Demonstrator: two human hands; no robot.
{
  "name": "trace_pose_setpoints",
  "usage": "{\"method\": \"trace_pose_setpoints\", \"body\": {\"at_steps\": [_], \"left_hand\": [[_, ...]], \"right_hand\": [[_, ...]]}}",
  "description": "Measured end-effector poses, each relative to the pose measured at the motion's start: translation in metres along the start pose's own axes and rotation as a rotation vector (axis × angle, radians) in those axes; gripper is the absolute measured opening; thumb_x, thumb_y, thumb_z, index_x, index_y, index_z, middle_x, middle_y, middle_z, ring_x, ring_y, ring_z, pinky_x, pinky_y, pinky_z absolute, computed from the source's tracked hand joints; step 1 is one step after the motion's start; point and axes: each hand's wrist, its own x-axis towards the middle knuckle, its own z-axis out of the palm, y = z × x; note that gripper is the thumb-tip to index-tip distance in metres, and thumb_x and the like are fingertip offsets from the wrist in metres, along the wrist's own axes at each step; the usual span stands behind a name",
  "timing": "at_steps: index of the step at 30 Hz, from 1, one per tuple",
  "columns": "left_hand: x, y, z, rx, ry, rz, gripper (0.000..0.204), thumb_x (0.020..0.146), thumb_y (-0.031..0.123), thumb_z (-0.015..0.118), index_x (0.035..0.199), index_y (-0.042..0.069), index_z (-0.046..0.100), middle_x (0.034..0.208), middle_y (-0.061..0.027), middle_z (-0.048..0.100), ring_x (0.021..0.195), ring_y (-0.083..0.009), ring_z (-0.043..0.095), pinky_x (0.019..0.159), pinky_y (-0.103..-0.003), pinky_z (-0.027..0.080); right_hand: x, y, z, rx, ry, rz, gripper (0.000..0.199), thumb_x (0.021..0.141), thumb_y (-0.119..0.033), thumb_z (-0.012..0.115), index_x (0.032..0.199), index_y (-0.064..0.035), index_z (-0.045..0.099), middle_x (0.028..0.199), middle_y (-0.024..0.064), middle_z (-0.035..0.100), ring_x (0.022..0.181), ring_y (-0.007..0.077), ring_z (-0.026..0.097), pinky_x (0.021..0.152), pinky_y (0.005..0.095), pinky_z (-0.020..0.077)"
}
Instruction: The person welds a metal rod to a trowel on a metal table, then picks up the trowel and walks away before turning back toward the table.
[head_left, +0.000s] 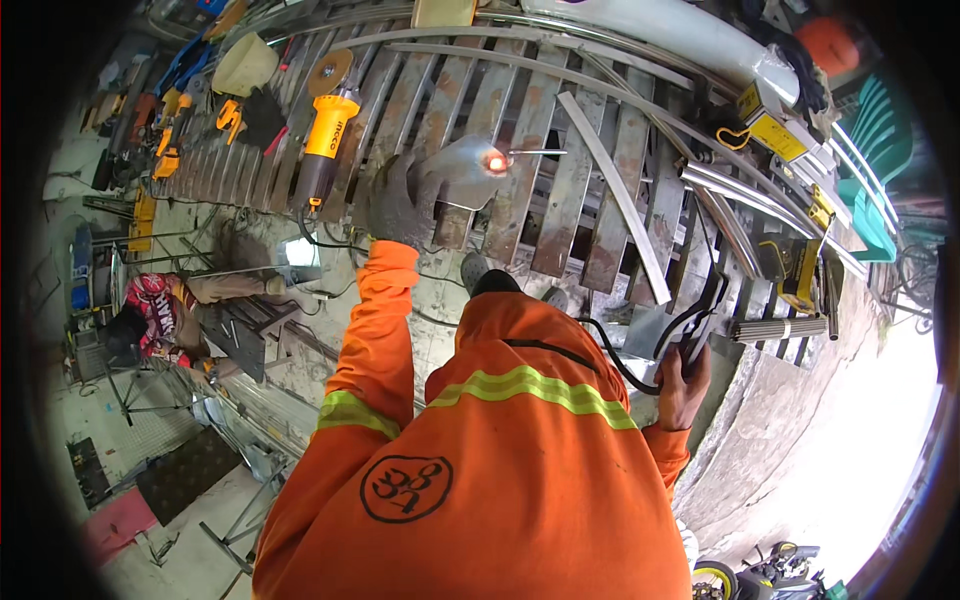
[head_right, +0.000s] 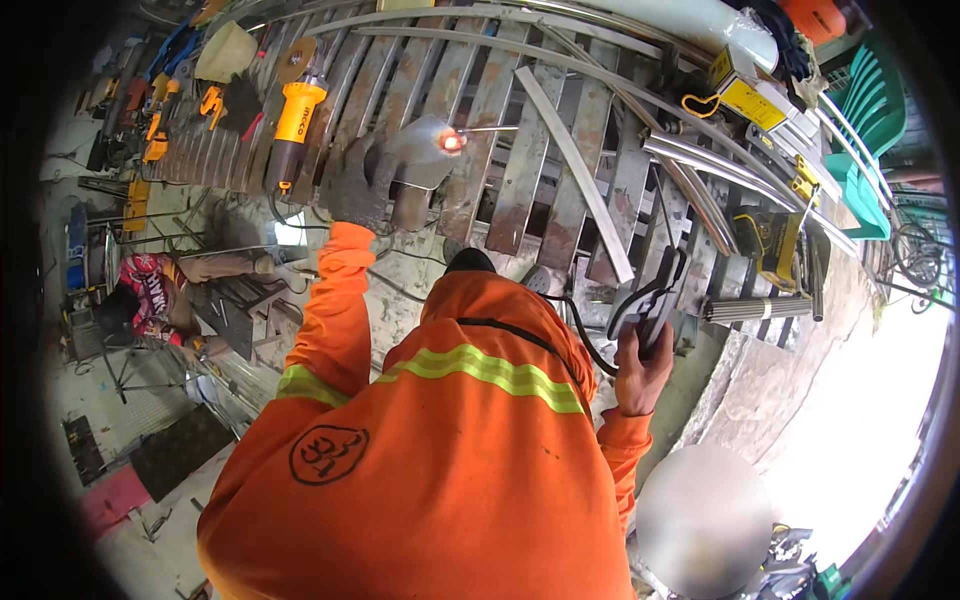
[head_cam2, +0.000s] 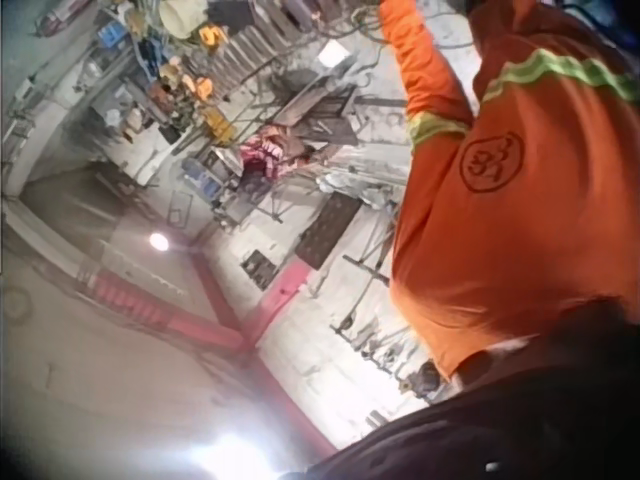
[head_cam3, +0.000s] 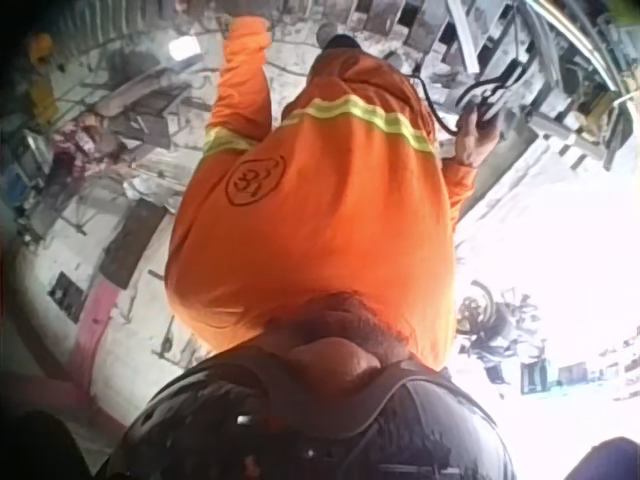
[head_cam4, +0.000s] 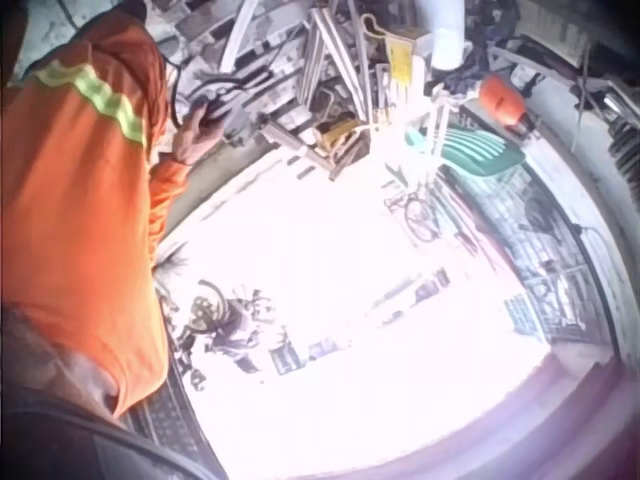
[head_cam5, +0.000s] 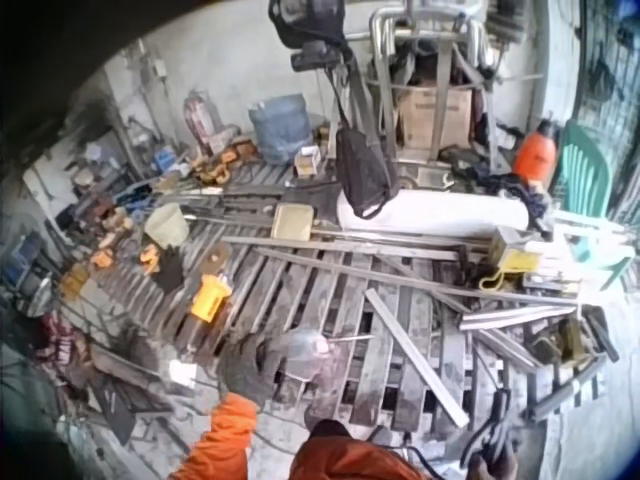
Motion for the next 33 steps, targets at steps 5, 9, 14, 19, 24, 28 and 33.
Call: {"method": "trace_pose_setpoints", "body": {"at_steps": [5,9,14,19,24,28,33], "left_hand": [[-0.014,0.01,0.011,0.124,0.272,-0.029,0.057,0.087,0.053,0.064,0.126,0.011,0.062,0.13,-0.0164,0.058,0.126,-0.0354,0.049,0.109,-0.05,0.032],[-0.017,-0.005,0.025,0.09,0.212,-0.086,0.045,0.091,0.047,0.06,0.119,0.013,0.067,0.134,-0.0141,0.055,0.127,-0.0416,0.045,0.108,-0.053,0.034],[-0.018,-0.003,0.029,0.089,0.232,-0.081,0.042,0.093,0.046,0.056,0.114,0.011,0.068,0.133,-0.013,0.056,0.129,-0.0371,0.044,0.109,-0.051,0.032],[-0.014,-0.005,0.031,0.13,0.212,-0.009,0.042,0.094,0.046,0.053,0.109,0.009,0.068,0.127,-0.0162,0.058,0.126,-0.0386,0.045,0.108,-0.053,0.032],[-0.016,-0.044,0.043,0.168,0.157,0.187,0.048,0.095,0.048,0.052,0.119,0.007,0.062,0.124,-0.0173,0.061,0.115,-0.0379,0.056,0.098,-0.052,0.043],[-0.008,-0.039,0.042,0.155,0.121,0.167,0.053,0.097,0.052,0.045,0.109,0.005,0.068,0.118,-0.0189,0.063,0.115,-0.0402,0.053,0.101,-0.051,0.04],[-0.006,-0.034,0.044,0.17,0.089,0.194,0.05,0.097,0.05,0.049,0.112,0.006,0.067,0.123,-0.0198,0.061,0.115,-0.0405,0.054,0.1,-0.05,0.041]], "right_hand": [[0.015,0.006,-0.008,-0.111,0.054,-0.003,0.017,0.093,-0.016,0.065,0.101,-0.0034,0.057,0.074,-0.003,0.052,0.061,0.0052,0.044,0.052,0.0229,0.0336],[0.035,-0.003,0.002,-0.162,0.086,-0.14,0.026,0.092,-0.018,0.068,0.11,-0.001,0.059,0.082,0.0015,0.057,0.072,0.0094,0.05,0.063,0.025,0.0411],[0.044,0.012,-0.005,-0.226,0.034,-0.097,0.035,0.09,-0.012,0.071,0.118,0.0025,0.058,0.099,0.0067,0.066,0.088,0.0111,0.057,0.078,0.0259,0.046],[0.02,0.044,-0.012,-0.096,0.08,-0.053,0.042,0.09,-0.009,0.069,0.126,0.0055,0.053,0.099,0.0044,0.063,0.086,0.0109,0.057,0.076,0.0247,0.0469],[-0.005,0.043,-0.028,0.0,0.196,-0.068,0.035,0.091,-0.011,0.069,0.122,0.0023,0.057,0.107,0.006,0.067,0.095,0.0116,0.061,0.082,0.0267,0.0484],[-0.023,0.039,-0.049,-0.143,0.384,-0.09,0.032,0.091,-0.013,0.07,0.12,-0.0041,0.061,0.107,0.0082,0.069,0.097,0.0154,0.063,0.087,0.03,0.048],[-0.041,0.074,-0.074,0.262,0.733,-0.038,0.031,0.094,-0.012,0.066,0.123,-0.0042,0.059,0.098,0.0018,0.066,0.086,0.0116,0.06,0.075,0.0253,0.0474]]}}
